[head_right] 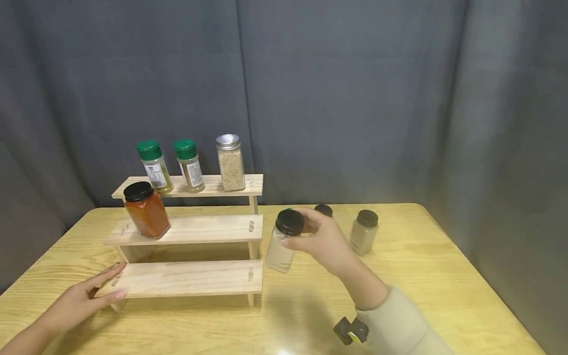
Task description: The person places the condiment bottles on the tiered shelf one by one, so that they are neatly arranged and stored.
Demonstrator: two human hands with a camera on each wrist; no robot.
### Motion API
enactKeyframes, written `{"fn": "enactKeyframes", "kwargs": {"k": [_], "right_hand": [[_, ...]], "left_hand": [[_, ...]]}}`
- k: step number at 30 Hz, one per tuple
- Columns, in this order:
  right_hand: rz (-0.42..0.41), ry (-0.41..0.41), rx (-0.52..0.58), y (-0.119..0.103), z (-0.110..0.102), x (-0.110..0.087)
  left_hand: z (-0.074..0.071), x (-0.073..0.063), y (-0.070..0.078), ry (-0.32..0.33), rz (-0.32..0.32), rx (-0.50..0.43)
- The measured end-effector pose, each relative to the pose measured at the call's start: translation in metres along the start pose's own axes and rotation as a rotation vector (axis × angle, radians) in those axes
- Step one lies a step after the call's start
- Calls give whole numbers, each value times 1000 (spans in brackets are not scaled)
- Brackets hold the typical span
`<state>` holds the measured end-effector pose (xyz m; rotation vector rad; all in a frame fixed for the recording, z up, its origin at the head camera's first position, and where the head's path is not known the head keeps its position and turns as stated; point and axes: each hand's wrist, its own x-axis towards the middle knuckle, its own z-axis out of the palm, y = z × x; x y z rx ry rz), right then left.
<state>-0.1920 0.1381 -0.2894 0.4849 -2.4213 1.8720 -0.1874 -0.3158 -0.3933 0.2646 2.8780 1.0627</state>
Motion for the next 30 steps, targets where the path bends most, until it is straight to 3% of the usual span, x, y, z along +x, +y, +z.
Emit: {"fn": "enactKeyframes", "kwargs": {"k": [11,18,30], "right_hand": [[-36,-58,12,-16,25,24],[-19,-51,-17,-21,38,37],[-30,-83,90,-23,67,64]], "left_hand": [[-1,0,0,19,14,18],[1,1,-1,23,33,-2],[1,-1,2,21,6,7]]}}
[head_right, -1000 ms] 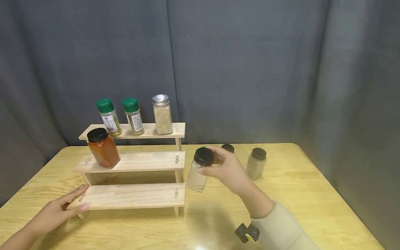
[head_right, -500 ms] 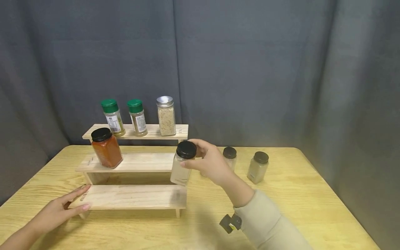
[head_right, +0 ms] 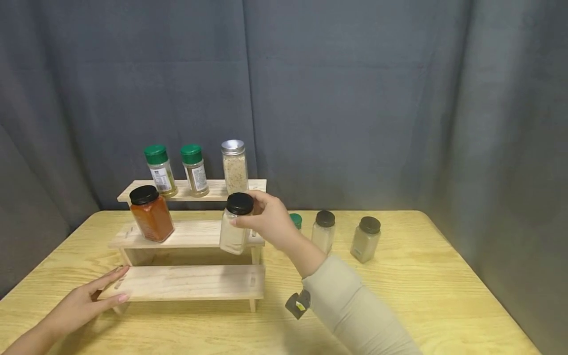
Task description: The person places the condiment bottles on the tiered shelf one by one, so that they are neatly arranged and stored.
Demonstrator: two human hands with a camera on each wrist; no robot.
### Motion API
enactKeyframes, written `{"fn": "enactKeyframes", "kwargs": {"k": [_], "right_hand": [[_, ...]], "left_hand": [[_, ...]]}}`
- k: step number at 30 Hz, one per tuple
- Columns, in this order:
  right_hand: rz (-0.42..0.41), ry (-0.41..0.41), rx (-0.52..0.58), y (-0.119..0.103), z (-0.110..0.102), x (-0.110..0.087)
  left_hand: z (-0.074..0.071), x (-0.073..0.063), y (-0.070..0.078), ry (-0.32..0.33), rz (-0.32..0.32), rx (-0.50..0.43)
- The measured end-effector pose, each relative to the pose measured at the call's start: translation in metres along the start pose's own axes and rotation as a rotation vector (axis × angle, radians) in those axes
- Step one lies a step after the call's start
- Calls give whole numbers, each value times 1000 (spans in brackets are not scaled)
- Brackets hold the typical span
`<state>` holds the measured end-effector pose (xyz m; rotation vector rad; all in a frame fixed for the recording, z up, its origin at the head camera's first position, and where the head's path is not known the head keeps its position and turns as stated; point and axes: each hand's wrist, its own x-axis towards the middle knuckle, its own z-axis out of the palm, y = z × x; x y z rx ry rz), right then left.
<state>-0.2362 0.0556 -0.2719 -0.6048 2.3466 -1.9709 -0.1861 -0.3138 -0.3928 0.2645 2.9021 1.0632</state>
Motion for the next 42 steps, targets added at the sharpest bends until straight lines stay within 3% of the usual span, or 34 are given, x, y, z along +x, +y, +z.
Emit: {"fn": "enactKeyframes", "kwargs": {"k": [9,16,23,27,31,38,42], "right_hand": [[-36,-46,18,-1,21,19],[-62,-47,48,-2,33,30],[-10,-30,13,3,40,38],[9,-13,12,-9,45,32],[-1,-15,12,-6,48,37],[-50,-46,15,4,56,50],[-60,-63,-41,3,62,55]], "left_hand": [[4,0,-2,-6,-31,-2],[1,1,-2,-6,-20,24],[4,2,-3,2,-14,16],[6,1,-3,-8,-25,-22],[6,1,-3,-16,-31,-47],[3,1,0,-20,-24,-1],[1,2,-1,-18,-18,7]]}}
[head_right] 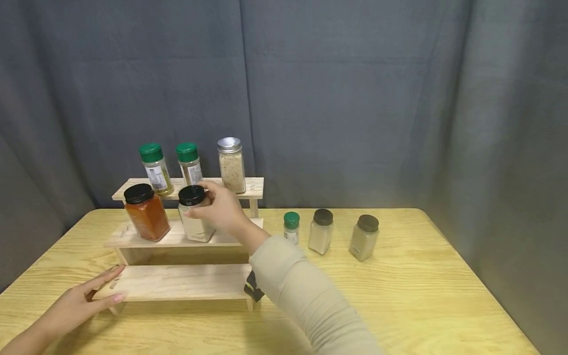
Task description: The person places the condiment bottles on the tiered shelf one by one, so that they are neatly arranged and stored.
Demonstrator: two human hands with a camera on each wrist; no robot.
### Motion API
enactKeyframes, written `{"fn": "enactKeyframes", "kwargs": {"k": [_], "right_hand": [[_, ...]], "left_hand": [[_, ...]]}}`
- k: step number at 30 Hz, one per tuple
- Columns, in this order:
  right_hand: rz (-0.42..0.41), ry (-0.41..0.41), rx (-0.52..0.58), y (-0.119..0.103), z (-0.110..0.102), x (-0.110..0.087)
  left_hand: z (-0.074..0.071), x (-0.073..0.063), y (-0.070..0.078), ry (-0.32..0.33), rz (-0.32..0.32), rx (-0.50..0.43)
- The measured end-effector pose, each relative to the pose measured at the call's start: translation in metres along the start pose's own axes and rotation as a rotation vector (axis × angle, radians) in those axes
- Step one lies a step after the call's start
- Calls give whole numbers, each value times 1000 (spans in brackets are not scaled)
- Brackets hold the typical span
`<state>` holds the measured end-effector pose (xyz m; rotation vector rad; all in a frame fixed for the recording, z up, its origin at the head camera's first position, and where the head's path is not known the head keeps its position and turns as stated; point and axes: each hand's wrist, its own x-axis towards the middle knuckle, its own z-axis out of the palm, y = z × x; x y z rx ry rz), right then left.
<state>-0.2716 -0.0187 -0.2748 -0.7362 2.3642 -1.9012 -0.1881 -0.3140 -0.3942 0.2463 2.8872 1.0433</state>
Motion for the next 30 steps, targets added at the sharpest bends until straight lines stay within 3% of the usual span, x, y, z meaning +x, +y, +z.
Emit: {"fn": "enactKeyframes", "kwargs": {"k": [12,24,30], "right_hand": [[7,29,-156,3,7,10],[27,14,-194,-4,11,18],[59,6,-189,-3,9,14]], "left_hand": [[0,-1,-2,0,18,-32],[-5,0,-2,1,-17,-27],[-1,1,-2,-9,-8,-39]]}}
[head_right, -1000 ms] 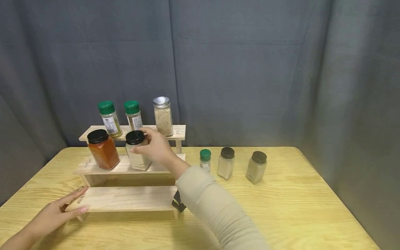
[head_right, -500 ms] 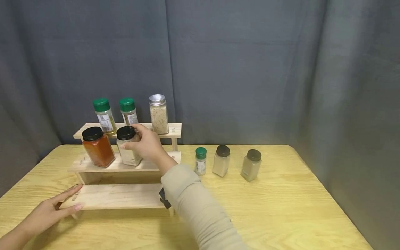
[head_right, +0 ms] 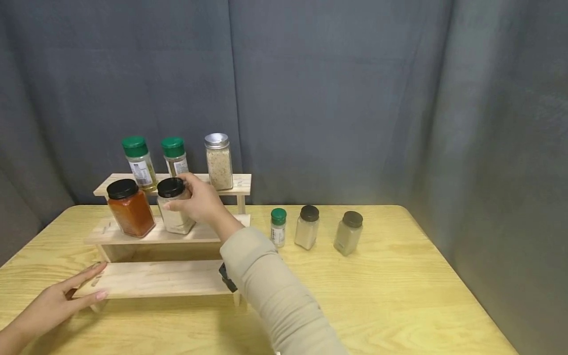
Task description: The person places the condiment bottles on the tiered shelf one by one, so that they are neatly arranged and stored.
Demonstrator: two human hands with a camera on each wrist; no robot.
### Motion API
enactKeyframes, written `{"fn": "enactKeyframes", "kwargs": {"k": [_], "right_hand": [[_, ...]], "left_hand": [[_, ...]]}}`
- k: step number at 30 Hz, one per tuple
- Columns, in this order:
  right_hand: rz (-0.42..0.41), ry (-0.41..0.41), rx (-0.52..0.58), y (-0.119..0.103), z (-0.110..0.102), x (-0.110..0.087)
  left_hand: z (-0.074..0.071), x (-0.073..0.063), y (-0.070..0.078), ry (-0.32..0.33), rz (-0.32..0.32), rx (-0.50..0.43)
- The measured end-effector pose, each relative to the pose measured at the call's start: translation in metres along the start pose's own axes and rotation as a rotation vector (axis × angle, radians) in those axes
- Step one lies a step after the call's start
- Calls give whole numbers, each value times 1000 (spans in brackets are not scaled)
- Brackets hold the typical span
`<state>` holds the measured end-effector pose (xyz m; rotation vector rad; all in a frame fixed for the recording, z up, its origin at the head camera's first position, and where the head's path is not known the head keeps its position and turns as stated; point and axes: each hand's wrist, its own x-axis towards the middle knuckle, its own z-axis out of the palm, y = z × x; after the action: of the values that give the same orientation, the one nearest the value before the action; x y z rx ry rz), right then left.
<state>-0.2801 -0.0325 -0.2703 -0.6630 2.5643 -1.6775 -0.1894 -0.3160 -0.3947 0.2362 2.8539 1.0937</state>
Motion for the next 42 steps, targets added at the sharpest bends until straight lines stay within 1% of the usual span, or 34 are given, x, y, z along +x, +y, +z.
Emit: {"fn": "enactKeyframes", "kwargs": {"k": [3,7,11,17,21,24,26,32,34,37,42], "right_hand": [[3,-6,2,-1,0,-2],[22,4,-52,-1,0,-5],[39,19,-78,0,2,-9],[52,18,-43,1,3,-13],[54,12,19,2,-1,-15],[39,6,37,2,-7,-17],[27,0,30,3,-12,-20],[27,-3,-10,3,-32,-31],[26,-8,-3,3,-40,-36],[8,-20,20,4,-52,-44],[-1,8,30,10,-71,-56]], "left_hand": [[1,-1,-1,-5,2,-6],[5,-2,-1,-22,1,-38],[8,-4,-1,-12,1,-32],[12,-7,0,0,11,11],[13,-5,0,-13,-6,20],[12,-5,0,-27,-35,32],[11,-5,0,-32,-49,46],[8,-4,0,-24,-32,24],[6,-3,1,-24,-29,18],[4,-2,3,-27,-35,33],[1,-1,3,-11,-32,53]]}}
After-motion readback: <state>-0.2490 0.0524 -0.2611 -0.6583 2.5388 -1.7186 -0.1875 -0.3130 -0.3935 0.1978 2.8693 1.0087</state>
